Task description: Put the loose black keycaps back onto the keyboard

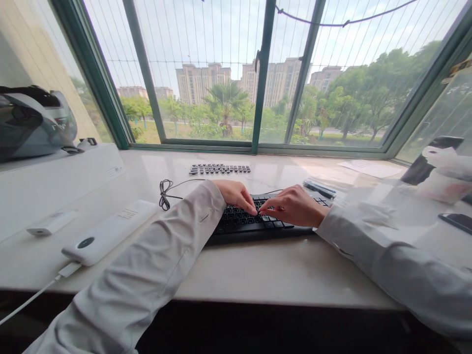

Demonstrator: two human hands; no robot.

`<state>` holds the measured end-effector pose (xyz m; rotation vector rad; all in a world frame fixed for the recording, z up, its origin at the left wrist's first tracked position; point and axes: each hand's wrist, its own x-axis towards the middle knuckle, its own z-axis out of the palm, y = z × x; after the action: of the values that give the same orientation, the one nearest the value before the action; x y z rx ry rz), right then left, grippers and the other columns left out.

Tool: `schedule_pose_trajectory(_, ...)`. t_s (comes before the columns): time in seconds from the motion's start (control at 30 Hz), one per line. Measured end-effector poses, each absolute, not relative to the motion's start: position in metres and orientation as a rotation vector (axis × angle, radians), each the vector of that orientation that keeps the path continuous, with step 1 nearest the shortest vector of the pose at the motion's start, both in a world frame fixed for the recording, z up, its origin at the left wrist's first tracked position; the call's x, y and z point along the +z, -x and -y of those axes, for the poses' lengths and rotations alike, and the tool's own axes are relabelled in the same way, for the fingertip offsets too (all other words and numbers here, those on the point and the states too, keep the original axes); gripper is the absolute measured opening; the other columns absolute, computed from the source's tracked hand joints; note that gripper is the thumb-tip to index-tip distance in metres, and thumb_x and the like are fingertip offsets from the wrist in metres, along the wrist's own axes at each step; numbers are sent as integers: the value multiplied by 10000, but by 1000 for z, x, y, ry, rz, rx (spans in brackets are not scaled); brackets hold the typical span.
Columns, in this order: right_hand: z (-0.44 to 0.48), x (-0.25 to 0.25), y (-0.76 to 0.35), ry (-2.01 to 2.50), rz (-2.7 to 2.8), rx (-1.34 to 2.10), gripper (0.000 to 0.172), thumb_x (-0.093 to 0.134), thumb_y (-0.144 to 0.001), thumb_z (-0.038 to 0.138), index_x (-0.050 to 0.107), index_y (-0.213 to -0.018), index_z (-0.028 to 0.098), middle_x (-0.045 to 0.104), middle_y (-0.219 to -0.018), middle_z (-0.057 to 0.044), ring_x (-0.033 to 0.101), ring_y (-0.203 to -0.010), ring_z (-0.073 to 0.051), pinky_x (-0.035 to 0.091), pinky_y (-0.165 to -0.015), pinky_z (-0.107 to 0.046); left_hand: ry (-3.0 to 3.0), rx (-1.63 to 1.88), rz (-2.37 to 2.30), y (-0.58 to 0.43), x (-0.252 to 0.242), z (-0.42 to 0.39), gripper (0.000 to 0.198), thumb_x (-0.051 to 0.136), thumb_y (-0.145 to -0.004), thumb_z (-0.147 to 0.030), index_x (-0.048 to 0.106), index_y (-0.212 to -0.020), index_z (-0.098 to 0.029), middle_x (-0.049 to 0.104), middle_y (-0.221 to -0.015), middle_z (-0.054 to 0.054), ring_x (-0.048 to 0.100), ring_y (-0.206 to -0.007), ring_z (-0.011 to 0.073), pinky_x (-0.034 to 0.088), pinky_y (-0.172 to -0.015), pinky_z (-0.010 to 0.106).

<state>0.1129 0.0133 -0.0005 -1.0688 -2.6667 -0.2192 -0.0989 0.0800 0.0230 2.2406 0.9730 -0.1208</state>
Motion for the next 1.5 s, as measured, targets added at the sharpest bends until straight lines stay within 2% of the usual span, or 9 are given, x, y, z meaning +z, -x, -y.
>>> schedule_pose_trajectory(0.1,-12,-1,-113,1064,2664,-195,280,492,-889,417,737,-938,292,673,-613,-9,554,-555,-101,299,-562,-235,-2249,-118,-972,98,23,-80,457,699,-569,-602,754,-893,-284,584,-609,-45,448,-626,98,299,-567,206)
schedule_pose_trajectory(0.33,-12,-6,-111,1016,2631,-161,296,511,-872,435,745,-903,257,665,-584,-11,548,-521,-91,307,-546,-206,-2277,-121,-960,95,24,-78,459,741,-527,-575,754,-897,-304,606,-616,-52,449,-594,91,301,-576,212)
schedule_pose_trajectory(0.5,-12,-6,-113,973,2641,-127,261,529,-866,409,745,-916,271,667,-590,-3,548,-520,-84,321,-550,-203,-2283,-154,-942,94,22,-78,449,733,-547,-569,753,-909,-303,625,-618,-55,441,-566,91,306,-580,226)
schedule_pose_trajectory(0.97,-11,-7,-113,925,2668,-118,250,538,-855,403,751,-881,275,634,-546,9,529,-503,-76,306,-536,-198,-2322,-144,-961,91,24,-71,431,721,-557,-563,762,-866,-266,584,-556,-53,421,-543,90,283,-551,241)
schedule_pose_trajectory(1.5,-8,2,-108,1203,2635,73,253,586,-802,472,739,-911,303,660,-618,31,542,-535,-82,320,-550,-201,-2328,-160,-1047,89,25,-68,474,735,-503,-596,760,-848,-271,590,-571,-51,480,-595,101,305,-565,226)
